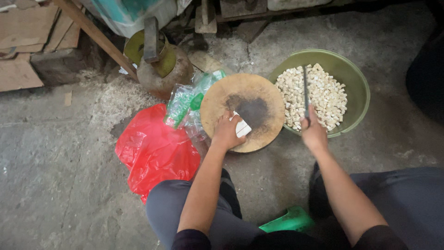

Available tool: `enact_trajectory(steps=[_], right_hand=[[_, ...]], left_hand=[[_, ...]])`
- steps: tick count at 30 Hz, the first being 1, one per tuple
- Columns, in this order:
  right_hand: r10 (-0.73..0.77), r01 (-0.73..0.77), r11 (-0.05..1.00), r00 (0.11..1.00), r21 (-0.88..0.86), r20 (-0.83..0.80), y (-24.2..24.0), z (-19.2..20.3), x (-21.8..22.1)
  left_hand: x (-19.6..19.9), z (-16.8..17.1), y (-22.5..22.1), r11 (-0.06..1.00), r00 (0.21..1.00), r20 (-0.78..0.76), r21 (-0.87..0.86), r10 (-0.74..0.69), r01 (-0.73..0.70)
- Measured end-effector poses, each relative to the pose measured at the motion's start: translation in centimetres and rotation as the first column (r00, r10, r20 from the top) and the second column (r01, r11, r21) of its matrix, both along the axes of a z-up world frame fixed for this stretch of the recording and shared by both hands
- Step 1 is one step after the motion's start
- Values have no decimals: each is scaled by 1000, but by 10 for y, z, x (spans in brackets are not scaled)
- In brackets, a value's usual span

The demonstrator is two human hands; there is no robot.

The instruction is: The person unwraps a block of tofu, slices it into strips, and then dices the strips into small cubes on a round wooden cutting board. The diced tofu is placed into a green plastic basin. The person repeats the process with a second block of tofu.

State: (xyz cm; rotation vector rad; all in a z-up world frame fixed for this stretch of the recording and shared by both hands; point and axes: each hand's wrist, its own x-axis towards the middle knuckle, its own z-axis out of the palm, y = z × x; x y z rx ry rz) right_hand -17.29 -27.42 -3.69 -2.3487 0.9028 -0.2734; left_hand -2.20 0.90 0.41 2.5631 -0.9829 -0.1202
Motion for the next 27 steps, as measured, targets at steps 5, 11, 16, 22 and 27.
enact_trajectory(steps=[5,11,16,22,27], right_hand=[[106,-107,994,984,-1,-145,25,-3,-5],[226,-211,973,951,94,-209,58,34,-12],[417,-413,908,885,66,-208,115,58,-20],[491,-489,868,825,82,-280,130,75,-24],[514,-506,854,784,120,-349,125,73,-19]], left_hand=[[5,-12,2,960,996,-89,-276,10,-35],[5,-15,8,977,999,-31,-214,11,-18],[5,-11,7,968,1000,-5,-249,25,-25],[7,-13,8,956,999,-31,-292,9,-18],[4,-21,11,935,997,-71,-351,20,-44]])
